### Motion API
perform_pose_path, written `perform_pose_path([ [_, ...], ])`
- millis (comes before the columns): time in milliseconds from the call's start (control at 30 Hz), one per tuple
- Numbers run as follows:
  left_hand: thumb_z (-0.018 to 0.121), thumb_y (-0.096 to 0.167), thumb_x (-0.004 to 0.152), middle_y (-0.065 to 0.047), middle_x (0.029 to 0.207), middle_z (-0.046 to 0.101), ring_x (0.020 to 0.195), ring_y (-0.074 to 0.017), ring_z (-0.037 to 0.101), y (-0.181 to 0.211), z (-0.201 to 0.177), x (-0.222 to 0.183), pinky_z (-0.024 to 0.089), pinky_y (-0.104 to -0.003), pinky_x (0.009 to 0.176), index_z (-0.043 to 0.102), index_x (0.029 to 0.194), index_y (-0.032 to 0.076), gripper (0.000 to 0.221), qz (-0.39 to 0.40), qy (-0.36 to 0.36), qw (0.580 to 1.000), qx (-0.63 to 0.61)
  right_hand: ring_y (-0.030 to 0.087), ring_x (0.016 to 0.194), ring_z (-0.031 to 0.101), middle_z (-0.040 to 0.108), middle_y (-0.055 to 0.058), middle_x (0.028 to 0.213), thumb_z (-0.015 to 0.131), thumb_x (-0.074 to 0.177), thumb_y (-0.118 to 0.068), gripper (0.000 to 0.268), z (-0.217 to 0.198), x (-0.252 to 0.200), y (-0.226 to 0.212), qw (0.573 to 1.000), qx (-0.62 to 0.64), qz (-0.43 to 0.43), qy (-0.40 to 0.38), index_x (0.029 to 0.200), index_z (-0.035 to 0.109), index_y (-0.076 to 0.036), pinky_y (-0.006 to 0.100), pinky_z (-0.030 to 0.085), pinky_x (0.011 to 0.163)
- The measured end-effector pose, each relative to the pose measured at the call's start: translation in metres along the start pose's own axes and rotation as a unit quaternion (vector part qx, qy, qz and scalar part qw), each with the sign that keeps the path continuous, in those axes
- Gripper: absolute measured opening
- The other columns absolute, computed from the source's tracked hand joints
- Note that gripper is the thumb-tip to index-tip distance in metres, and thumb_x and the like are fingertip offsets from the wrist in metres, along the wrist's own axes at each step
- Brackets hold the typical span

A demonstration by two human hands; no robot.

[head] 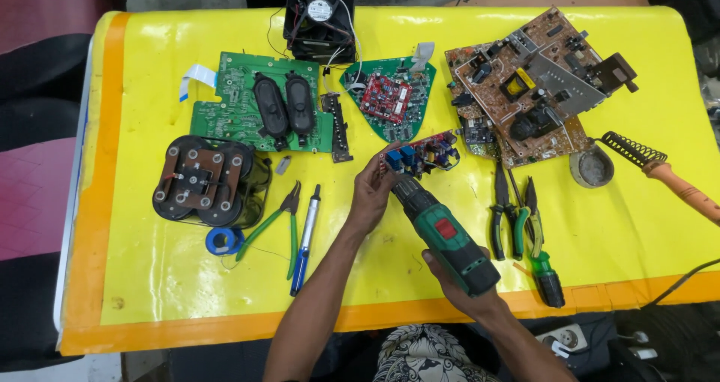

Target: The person is repairing electronics by unscrewing components with a power drill and soldering parts on a circuit board.

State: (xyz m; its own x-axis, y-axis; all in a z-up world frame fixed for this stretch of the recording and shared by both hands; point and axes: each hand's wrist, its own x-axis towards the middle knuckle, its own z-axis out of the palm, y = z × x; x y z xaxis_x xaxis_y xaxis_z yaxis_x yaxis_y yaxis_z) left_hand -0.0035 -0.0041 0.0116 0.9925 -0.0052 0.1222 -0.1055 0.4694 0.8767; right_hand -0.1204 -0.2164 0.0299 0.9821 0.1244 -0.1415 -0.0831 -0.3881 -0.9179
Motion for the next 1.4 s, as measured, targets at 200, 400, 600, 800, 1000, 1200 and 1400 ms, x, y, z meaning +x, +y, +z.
perform_pose_path([
  [200, 0.06, 0.023, 0.104, -0.016, 0.15, 0.057, 0.141, -0.0303, 0.053, 0.0, 0.0, 0.0, 0.05, -0.044, 0.117, 0.052, 0.148, 0.004, 0.048, 0.006, -0.01, 1.0, 0.022, 0.017, 0.066, 0.069, 0.071, 0.001, 0.069, 0.08, 0.089, -0.036, 0.02, 0.01, 0.008, 0.003, 1.0, 0.025, 0.007, -0.013, 0.086, 0.076, -0.017, 0.045, 0.049, 0.059],
  [400, 0.056, 0.017, 0.106, -0.016, 0.148, 0.058, 0.142, -0.0308, 0.052, 0.002, 0.0, 0.001, 0.047, -0.045, 0.12, 0.053, 0.147, 0.004, 0.042, 0.007, -0.016, 0.999, 0.033, 0.014, 0.061, 0.061, 0.063, -0.002, 0.066, 0.08, 0.089, -0.038, 0.025, 0.017, 0.009, 0.007, 1.0, 0.003, -0.02, 0.016, 0.082, 0.068, -0.017, 0.039, 0.048, 0.056],
  [600, 0.049, 0.007, 0.109, -0.016, 0.147, 0.058, 0.139, -0.0287, 0.054, 0.004, 0.001, 0.0, 0.051, -0.043, 0.118, 0.053, 0.145, 0.004, 0.036, 0.036, -0.039, 0.998, 0.032, 0.019, 0.105, 0.076, 0.083, 0.004, 0.111, 0.082, 0.083, -0.037, 0.043, 0.022, 0.007, 0.016, 0.996, 0.021, 0.089, 0.021, 0.12, 0.079, -0.015, 0.038, 0.068, 0.082],
  [800, 0.057, 0.017, 0.107, -0.016, 0.146, 0.059, 0.136, -0.0293, 0.057, 0.001, 0.003, 0.0, 0.052, -0.044, 0.117, 0.054, 0.146, 0.005, 0.041, 0.021, -0.028, 0.999, 0.027, 0.015, 0.064, 0.064, 0.065, 0.0, 0.067, 0.079, 0.088, -0.041, 0.028, 0.019, 0.005, 0.022, 1.0, 0.006, 0.0, 0.009, 0.098, 0.075, -0.015, 0.042, 0.05, 0.053],
  [1000, 0.061, 0.022, 0.105, -0.017, 0.145, 0.059, 0.136, -0.0287, 0.057, -0.003, 0.001, 0.0, 0.051, -0.043, 0.117, 0.053, 0.146, 0.002, 0.046, 0.023, -0.027, 0.999, 0.017, 0.018, 0.067, 0.067, 0.067, 0.001, 0.071, 0.077, 0.09, -0.04, 0.026, 0.019, 0.006, 0.012, 1.0, 0.02, -0.003, 0.003, 0.098, 0.076, -0.015, 0.042, 0.055, 0.057],
  [1200, 0.062, 0.02, 0.104, -0.017, 0.145, 0.06, 0.136, -0.0287, 0.057, -0.006, 0.0, 0.0, 0.05, -0.044, 0.117, 0.054, 0.145, 0.003, 0.045, 0.019, -0.023, 0.999, 0.018, 0.027, 0.111, 0.078, 0.081, 0.008, 0.118, 0.078, 0.089, -0.036, 0.042, 0.024, 0.005, 0.03, 0.998, 0.025, -0.056, 0.015, 0.125, 0.075, -0.015, 0.043, 0.072, 0.086],
  [1400, 0.061, 0.017, 0.104, -0.016, 0.146, 0.06, 0.136, -0.0268, 0.057, -0.004, 0.001, 0.0, 0.048, -0.041, 0.119, 0.054, 0.145, 0.002, 0.044, 0.015, -0.023, 0.999, 0.023, 0.022, 0.095, 0.08, 0.083, 0.005, 0.102, 0.079, 0.089, -0.035, 0.034, 0.025, 0.006, 0.015, 0.997, 0.009, -0.071, 0.041, 0.115, 0.078, -0.014, 0.039, 0.07, 0.074],
])
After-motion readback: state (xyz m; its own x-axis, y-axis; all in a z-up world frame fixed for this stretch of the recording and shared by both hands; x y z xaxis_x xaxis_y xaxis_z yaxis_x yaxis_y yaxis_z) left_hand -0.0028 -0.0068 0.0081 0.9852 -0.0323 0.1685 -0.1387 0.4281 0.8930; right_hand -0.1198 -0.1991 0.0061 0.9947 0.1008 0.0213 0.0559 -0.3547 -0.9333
